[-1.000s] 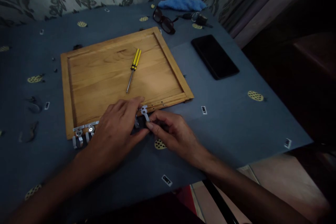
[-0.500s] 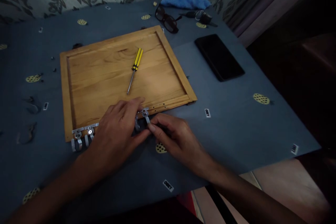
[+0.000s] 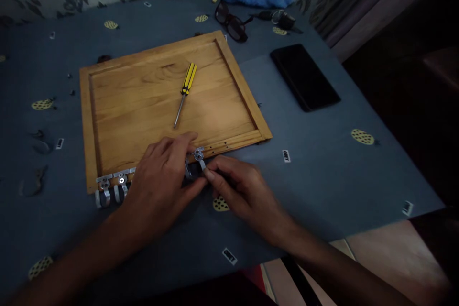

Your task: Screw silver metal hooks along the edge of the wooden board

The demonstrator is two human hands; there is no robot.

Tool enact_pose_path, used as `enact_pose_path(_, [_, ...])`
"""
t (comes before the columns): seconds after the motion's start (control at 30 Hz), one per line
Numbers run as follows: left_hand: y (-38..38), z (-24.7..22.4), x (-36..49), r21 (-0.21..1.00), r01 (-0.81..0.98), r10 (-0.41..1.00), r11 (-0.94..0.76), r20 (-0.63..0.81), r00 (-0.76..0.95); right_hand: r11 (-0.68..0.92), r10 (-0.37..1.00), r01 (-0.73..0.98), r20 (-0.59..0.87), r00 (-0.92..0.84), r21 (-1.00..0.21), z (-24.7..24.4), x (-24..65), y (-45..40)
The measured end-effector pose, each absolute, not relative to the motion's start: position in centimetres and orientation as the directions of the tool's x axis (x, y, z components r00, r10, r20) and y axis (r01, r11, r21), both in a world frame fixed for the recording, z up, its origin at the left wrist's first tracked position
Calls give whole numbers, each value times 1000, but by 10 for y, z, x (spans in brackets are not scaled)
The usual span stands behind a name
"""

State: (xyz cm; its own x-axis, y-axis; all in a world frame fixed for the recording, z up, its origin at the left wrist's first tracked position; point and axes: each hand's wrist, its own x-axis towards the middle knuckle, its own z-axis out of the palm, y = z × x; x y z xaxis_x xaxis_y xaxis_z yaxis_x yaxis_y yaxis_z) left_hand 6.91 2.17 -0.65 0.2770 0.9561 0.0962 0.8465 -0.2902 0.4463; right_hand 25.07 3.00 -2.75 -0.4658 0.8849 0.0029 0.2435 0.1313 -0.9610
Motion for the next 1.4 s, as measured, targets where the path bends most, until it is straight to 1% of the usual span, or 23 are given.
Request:
enact_pose_path(0.1, [22, -7, 69, 451, 845, 957, -286, 93, 274, 113, 886, 254, -19, -463, -961, -27, 251, 30])
enact_pose_path(0.7, [21, -8, 70, 443, 853, 960, -278, 109, 256, 138, 885, 236, 13, -465, -962, -30, 250, 32])
enact_pose_path(1.07, [22, -8, 70, 455, 841, 956, -293, 113, 272, 99, 889, 226, -16, -459, -969, -32, 249, 30])
enact_pose_path(1.27, [22, -5, 71, 482, 836, 963, -261, 75, 257, 78, 881, 231, -41, -471, -970, -31, 250, 31])
enact_pose_path(1.4, [21, -5, 71, 484, 834, 963, -265, 87, 255, 73, 883, 240, -49, -467, -968, -30, 250, 32])
